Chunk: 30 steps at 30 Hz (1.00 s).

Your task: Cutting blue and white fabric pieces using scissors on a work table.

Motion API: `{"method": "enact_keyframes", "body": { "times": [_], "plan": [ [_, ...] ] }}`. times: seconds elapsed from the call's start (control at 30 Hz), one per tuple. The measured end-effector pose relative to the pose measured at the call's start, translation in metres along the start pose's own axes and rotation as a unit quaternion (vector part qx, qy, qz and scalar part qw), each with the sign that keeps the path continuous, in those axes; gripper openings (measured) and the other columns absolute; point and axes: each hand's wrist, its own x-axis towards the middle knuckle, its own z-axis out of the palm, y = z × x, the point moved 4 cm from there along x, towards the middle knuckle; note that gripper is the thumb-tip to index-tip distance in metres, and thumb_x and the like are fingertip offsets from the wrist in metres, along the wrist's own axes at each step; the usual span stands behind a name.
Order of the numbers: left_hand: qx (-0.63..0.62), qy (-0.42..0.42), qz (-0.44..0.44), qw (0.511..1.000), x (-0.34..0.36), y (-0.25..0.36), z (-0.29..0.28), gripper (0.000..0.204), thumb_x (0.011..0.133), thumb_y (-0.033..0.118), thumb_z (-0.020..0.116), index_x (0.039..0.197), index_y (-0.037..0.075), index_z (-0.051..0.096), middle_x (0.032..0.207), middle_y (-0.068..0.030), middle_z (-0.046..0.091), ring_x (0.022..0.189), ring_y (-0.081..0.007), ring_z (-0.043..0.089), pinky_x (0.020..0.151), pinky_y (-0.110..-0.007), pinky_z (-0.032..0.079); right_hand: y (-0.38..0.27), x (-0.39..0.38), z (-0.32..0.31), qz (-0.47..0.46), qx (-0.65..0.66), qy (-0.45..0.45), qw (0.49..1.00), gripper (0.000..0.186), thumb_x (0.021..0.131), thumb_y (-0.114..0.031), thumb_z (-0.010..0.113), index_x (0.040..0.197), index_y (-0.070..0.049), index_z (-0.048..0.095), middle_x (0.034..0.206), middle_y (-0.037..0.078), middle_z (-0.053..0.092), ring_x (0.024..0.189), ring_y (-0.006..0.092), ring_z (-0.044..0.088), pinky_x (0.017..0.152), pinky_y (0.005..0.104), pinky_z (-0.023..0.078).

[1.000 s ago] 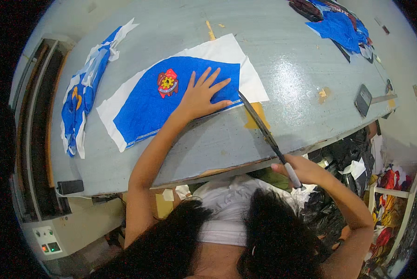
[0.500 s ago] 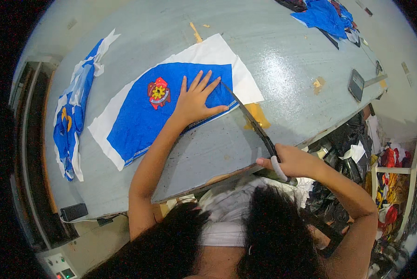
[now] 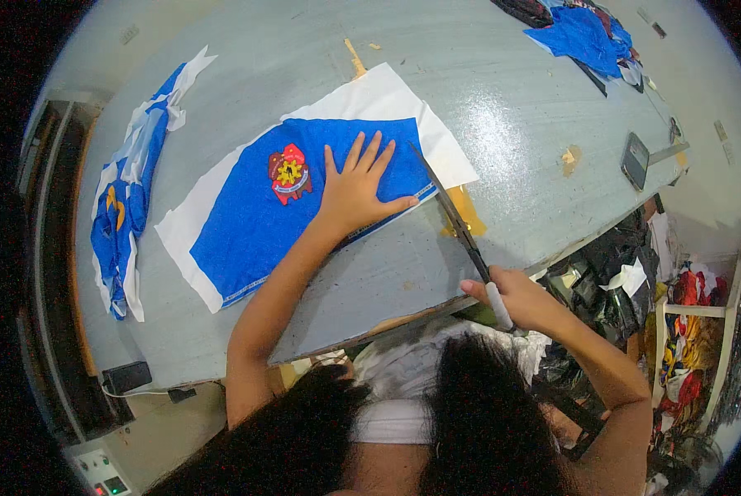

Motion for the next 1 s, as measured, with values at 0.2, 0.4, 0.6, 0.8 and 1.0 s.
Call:
{"method": "enact_keyframes", "body": {
  "times": [0.2,0.4,0.6,0.8,1.0],
  "plan": [
    [-0.007,-0.002,-0.032,0.999,-0.004,0.008,0.000,0.095,0.066,0.071,0.052,0.134,0.007,0.035,0.143,-0.0152,0.026,0.134,-0.0310,0.017,0.096,-0.069,0.002,0.001,0.000,0.005,-0.016,0.032,0.012,0.999,0.063,0.085,-0.054,0.047,0.083,0.009,0.054,0.069,0.021,0.057,0.065,0.0287,0.057,0.061,0.0376,0.043],
    [-0.001,0.012,-0.055,0.998,-0.009,0.012,0.000,0.095,0.067,0.070,0.052,0.133,0.004,0.035,0.143,-0.0154,0.024,0.134,-0.0312,0.016,0.093,-0.072,0.001,0.001,-0.001,0.012,-0.006,0.104,0.014,0.994,0.059,0.085,-0.051,0.049,0.087,0.008,0.055,0.067,0.017,0.056,0.065,0.0229,0.055,0.061,0.0362,0.044],
    [-0.006,0.020,-0.094,0.995,-0.013,0.019,0.000,0.094,0.068,0.069,0.051,0.133,0.003,0.035,0.143,-0.0156,0.023,0.134,-0.0341,0.015,0.089,-0.074,0.000,0.005,0.004,0.015,-0.014,0.061,0.031,0.998,0.060,0.085,-0.051,0.049,0.082,0.008,0.054,0.068,0.021,0.057,0.065,0.0290,0.056,0.062,0.0378,0.044],
    [0.004,0.020,-0.107,0.994,-0.016,0.022,0.001,0.095,0.068,0.069,0.051,0.134,0.003,0.034,0.143,-0.0166,0.023,0.134,-0.0346,0.013,0.088,-0.074,-0.001,0.001,0.004,0.016,-0.067,0.095,0.039,0.992,0.046,0.085,-0.046,0.055,0.081,0.000,0.049,0.051,0.003,0.046,0.042,0.0127,0.052,0.039,0.0258,0.041],
    [0.003,0.022,-0.103,0.994,-0.016,0.021,0.001,0.094,0.069,0.069,0.051,0.134,0.003,0.034,0.143,-0.0169,0.022,0.134,-0.0345,0.012,0.088,-0.074,-0.001,-0.005,-0.002,0.003,0.040,0.070,-0.045,0.996,0.064,0.085,-0.056,0.046,0.083,0.007,0.054,0.069,0.021,0.058,0.066,0.0313,0.060,0.063,0.0389,0.045]
  ]
}}
